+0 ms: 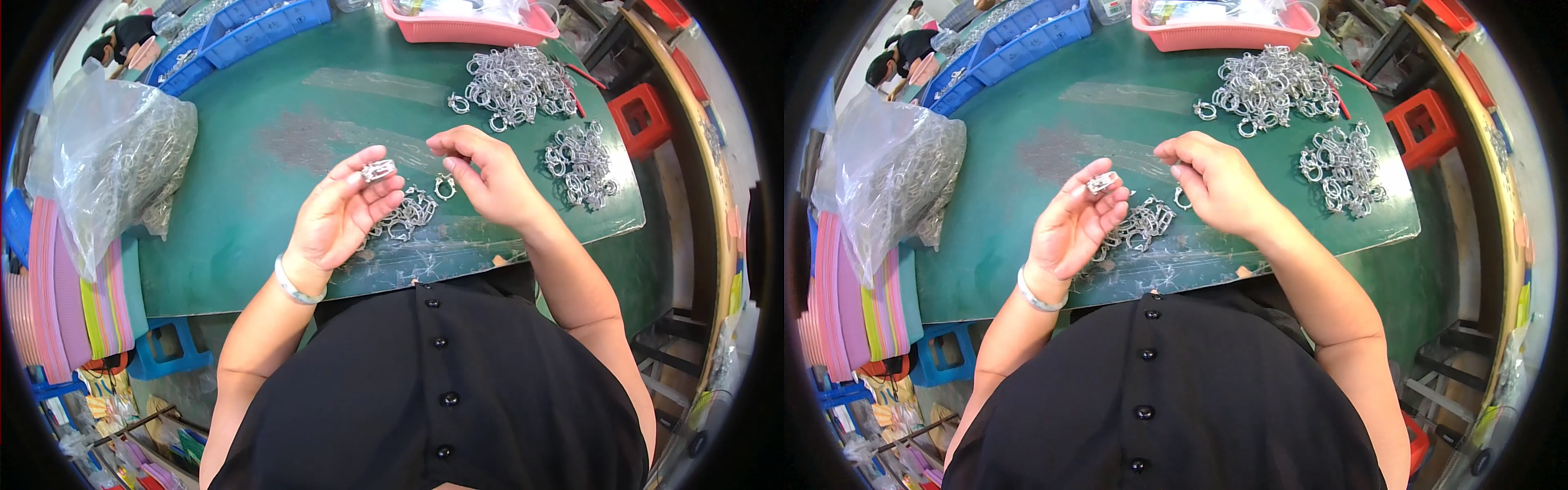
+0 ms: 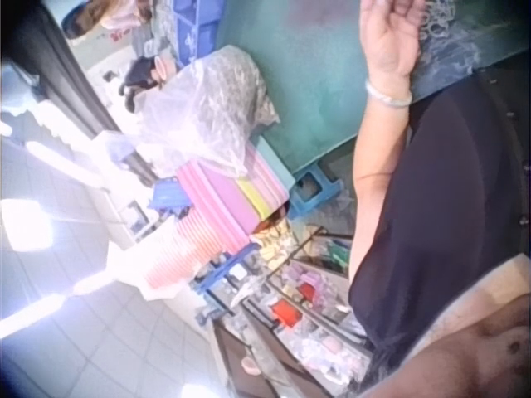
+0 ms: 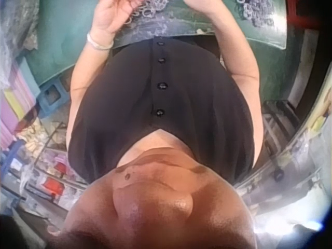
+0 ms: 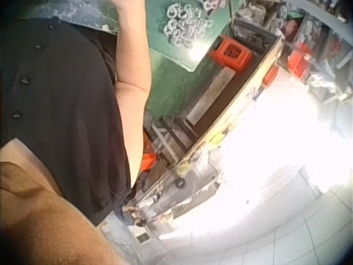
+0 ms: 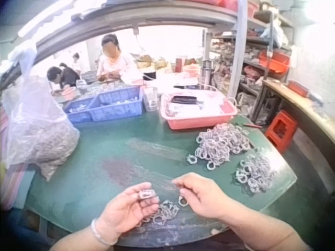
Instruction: The person picks up metal rings and attaches them to existing chain segments by hand, repeating this process to build longer chains and placing finished segments into a pile.
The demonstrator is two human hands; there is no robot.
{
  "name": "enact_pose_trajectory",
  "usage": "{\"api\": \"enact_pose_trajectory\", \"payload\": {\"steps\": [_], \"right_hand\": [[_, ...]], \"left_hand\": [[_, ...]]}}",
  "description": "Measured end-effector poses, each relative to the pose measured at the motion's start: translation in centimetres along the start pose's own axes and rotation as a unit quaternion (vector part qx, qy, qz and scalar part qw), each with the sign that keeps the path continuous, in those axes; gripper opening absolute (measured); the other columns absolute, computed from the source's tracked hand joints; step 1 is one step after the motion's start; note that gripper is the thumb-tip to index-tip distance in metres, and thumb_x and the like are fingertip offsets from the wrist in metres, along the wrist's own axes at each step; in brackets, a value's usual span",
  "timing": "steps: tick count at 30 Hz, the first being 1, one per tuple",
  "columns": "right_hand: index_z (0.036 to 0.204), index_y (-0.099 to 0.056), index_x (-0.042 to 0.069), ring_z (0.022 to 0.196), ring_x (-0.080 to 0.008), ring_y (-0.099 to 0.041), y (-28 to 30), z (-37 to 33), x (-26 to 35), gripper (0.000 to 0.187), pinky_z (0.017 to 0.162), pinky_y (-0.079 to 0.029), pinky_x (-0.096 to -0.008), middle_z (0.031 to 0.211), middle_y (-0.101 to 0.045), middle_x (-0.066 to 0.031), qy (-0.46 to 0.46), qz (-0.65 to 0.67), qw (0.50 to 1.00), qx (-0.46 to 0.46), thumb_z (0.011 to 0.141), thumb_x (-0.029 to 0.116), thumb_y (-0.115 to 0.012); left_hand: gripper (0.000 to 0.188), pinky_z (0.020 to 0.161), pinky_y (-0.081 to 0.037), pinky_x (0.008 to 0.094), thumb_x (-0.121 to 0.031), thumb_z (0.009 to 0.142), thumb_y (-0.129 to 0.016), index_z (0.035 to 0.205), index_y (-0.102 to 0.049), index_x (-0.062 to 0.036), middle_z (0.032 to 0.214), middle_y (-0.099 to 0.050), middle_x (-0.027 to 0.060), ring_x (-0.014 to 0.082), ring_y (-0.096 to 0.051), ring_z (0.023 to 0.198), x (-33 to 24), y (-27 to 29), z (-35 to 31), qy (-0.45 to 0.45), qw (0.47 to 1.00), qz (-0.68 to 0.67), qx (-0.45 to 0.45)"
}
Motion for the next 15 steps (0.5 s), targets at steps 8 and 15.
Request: {"api": "enact_pose_trajectory", "payload": {"steps": [8,15], "right_hand": [[0.092,-0.058,0.001,0.089,-0.0285,-0.048,0.6,-1.3,-1.5,0.033,0.08,-0.04,-0.0364,0.094,-0.051,-0.0104,-0.037,-0.254,0.956,0.141,0.064,0.013,-0.07],[0.092,-0.057,0.002,0.084,-0.0283,-0.053,0.5,-1.1,-1.0,0.032,0.076,-0.043,-0.0362,0.085,-0.055,-0.0117,-0.023,-0.147,0.984,0.097,0.066,0.016,-0.068]], "left_hand": [[0.02,0.061,-0.045,0.026,-0.017,0.086,-0.048,0.095,-0.056,-0.0007,0.092,-0.056,0.0121,0.0217,-0.054,0.081,-0.4,1.0,-0.2,-0.001,0.996,-0.047,-0.082],[0.017,0.045,-0.036,0.0177,-0.019,0.087,-0.052,0.091,-0.057,-0.0039,0.076,-0.055,0.0025,0.0065,-0.047,0.058,-0.4,-1.0,-0.1,0.032,0.975,0.181,-0.125]]}}
Point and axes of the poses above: each hand's wrist, its own z-axis towards the middle knuckle, its own y-axis out of the back of the hand, x = y × z, the point moved 1 cm from there along z, towards the middle knuckle
